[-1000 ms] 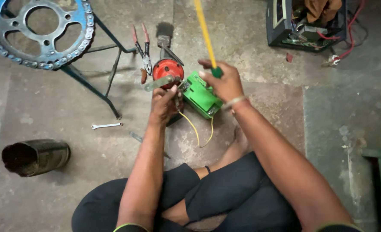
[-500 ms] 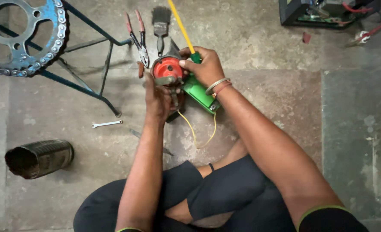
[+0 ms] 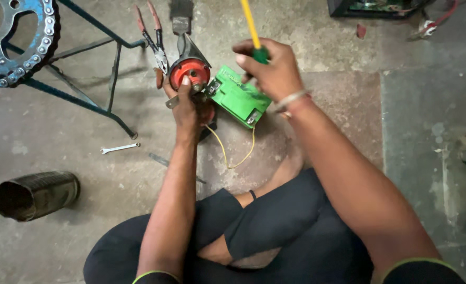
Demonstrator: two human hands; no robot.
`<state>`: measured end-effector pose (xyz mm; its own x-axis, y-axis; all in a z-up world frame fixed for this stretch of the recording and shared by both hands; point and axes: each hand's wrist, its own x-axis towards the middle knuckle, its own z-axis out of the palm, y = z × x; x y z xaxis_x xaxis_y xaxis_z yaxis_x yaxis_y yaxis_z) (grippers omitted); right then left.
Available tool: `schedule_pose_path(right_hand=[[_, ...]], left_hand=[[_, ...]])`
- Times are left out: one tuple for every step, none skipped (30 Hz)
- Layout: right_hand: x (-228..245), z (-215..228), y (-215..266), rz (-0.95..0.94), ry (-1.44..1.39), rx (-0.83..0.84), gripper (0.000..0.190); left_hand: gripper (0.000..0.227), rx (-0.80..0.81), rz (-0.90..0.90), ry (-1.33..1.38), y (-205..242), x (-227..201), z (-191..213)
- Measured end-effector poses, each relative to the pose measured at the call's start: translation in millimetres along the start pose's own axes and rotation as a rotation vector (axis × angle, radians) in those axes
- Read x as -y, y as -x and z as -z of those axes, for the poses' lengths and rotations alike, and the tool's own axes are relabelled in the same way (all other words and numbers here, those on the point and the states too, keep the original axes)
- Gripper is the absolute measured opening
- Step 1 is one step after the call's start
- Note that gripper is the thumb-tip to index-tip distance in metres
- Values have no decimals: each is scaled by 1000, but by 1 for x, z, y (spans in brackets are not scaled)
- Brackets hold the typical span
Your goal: The person sits on the floor and uses a screwdriver to manipulate a small red and grey electrical component. They connect the component to a green battery pack and repeatedly touch the screwdriver to the component's terminals, likely testing for continuity or a spark.
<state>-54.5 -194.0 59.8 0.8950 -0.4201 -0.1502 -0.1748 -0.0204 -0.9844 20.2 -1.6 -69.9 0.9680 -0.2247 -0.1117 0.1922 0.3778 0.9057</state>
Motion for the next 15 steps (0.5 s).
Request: schedule_pose_path(right_hand=[[12,9,17,-54,38,-8,25],[22,15,35,-46,24,-19,24],[28,19,56,-44,7,-33,24],[32,22,81,-132,-76,-70,24],[34,24,103,-217,-158,-104,24],[35,27,121,-218,-207,-111,24],[34,27,136,-222,-258,-114,24],[32,29,143,-226,-309,-117,24],[29,30,144,-237,-325,-130,23],[26,32,141,-247,-341,-144,22],[24,34,139,-257,-359,-159,21],[22,35,137,-265,-330,-149,22],[21,34,132,-264,-301,-141,22],[21,34,128,-263,-273,-134,22],[20,34,128,-263,-255,-130,22]], left_hand=[[59,6,-11,0,-1,3,-2],[59,12,-21,-1,-1,6,-4],[59,20,-26,-5,0,9,-4],[59,9,-70,-70,3,12,-4],[59,-4,-117,-133,5,12,-3],[58,-17,-165,-196,6,13,-4],[59,-30,-172,-208,7,14,-4],[60,-42,-179,-220,7,15,-5],[61,-54,-186,-236,8,16,-6],[62,-56,-203,-259,9,16,-6],[63,-54,-221,-283,9,16,-8],[64,-53,-239,-308,9,16,-9],[63,-48,-244,-308,9,14,-11],[63,-43,-248,-309,10,13,-13],[63,-41,-245,-310,13,13,-13]])
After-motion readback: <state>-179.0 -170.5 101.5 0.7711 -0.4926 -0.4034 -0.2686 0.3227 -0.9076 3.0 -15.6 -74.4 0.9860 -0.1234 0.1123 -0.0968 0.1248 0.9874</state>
